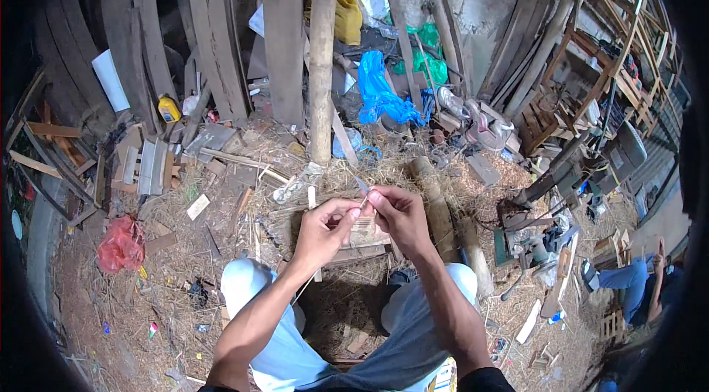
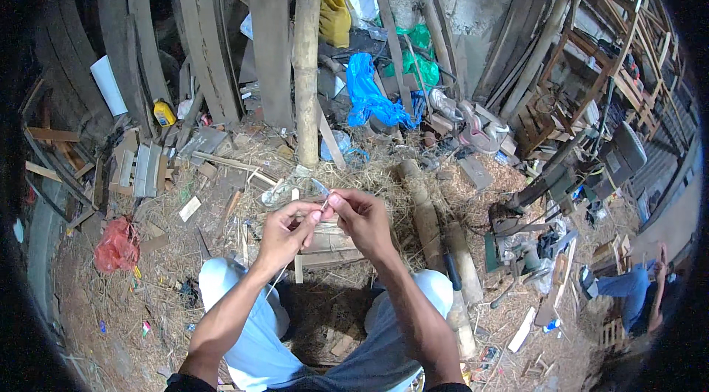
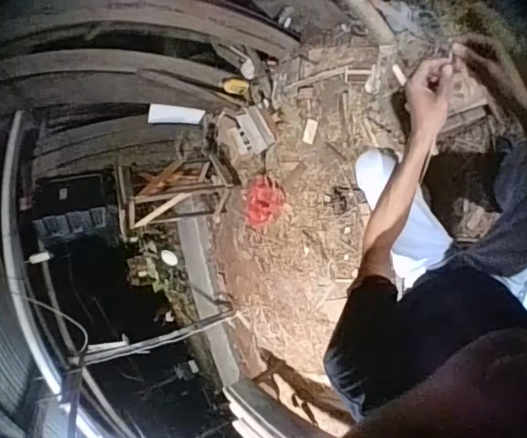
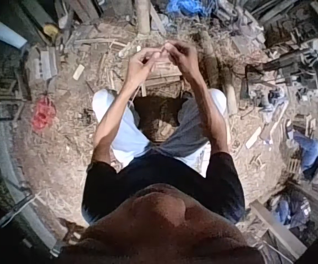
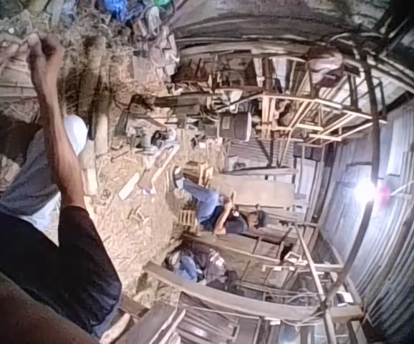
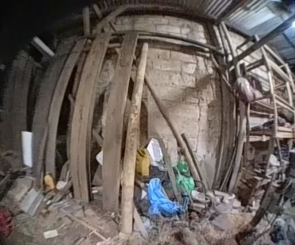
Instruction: The person whittles and shapes a small piece of wood using a small knife, then checks a thin strip of wood against a larger wooden component.
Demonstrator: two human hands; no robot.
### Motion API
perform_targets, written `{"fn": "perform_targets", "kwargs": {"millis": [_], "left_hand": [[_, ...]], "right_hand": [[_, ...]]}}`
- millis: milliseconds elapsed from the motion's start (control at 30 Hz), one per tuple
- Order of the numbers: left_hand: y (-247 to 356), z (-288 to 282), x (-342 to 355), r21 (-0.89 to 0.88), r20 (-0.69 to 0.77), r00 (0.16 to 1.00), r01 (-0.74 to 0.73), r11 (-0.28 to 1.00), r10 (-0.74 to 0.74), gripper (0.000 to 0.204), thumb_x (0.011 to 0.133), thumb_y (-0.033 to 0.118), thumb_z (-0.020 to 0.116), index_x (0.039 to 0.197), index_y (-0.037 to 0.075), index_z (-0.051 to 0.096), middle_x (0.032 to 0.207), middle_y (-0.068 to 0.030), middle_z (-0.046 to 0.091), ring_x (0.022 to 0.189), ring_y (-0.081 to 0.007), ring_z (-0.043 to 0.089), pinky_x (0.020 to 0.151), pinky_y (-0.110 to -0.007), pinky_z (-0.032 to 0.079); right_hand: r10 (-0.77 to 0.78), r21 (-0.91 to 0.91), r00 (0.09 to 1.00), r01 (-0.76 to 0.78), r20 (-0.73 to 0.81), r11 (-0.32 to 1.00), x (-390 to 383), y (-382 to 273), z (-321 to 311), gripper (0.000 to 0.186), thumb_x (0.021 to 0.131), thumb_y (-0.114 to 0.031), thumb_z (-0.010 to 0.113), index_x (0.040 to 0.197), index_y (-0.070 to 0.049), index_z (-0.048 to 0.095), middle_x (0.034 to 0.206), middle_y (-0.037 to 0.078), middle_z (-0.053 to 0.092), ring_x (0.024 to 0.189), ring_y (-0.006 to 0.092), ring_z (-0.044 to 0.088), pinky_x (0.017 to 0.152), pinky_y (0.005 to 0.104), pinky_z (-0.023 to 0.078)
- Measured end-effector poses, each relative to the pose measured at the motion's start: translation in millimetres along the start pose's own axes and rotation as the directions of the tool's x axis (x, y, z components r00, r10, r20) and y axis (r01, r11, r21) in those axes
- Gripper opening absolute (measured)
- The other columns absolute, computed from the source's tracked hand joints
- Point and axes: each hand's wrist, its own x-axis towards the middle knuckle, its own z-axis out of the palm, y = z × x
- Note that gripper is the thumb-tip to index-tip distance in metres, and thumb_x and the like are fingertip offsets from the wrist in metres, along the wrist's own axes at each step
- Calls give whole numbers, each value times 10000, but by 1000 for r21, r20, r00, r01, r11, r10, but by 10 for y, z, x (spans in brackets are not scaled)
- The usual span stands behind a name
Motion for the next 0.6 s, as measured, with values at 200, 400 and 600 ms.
{"fn": "perform_targets", "kwargs": {"millis": [200, 400, 600], "left_hand": [[-84, 54, -24, 218, -64, 984, -150, 964, 167, 111, 904, 61, 577, 994, 8, 614, 834, -35, 660, 623, -36, 526, 530, -200, 423], [-96, 150, -8, 182, -76, 985, -137, 974, 153, 93, 895, 61, 593, 964, 19, 638, 819, -28, 638, 726, -47, 540, 621, -214, 446], [-202, 156, -134, 169, 3, 991, -135, 976, 137, 106, 894, 68, 594, 977, 10, 626, 744, -19, 635, 593, -24, 492, 501, -209, 392]], "right_hand": [[33, -132, 998, -25, 60, 991, -30, -81, -5, 197, 909, -196, 599, 909, -9, 662, 691, -26, 609, 516, 14, 407, 445, 181, 297], [146, -29, 989, -146, -10, 989, 48, -30, -92, 227, 913, -233, 591, 828, -28, 642, 654, -35, 551, 482, 21, 382, 420, 183, 253], [-124, -58, 832, 111, -541, 992, 309, -209, -608, 259, 928, -206, 551, 701, -90, 593, 605, -47, 529, 455, 29, 376, 403, 207, 263]]}}
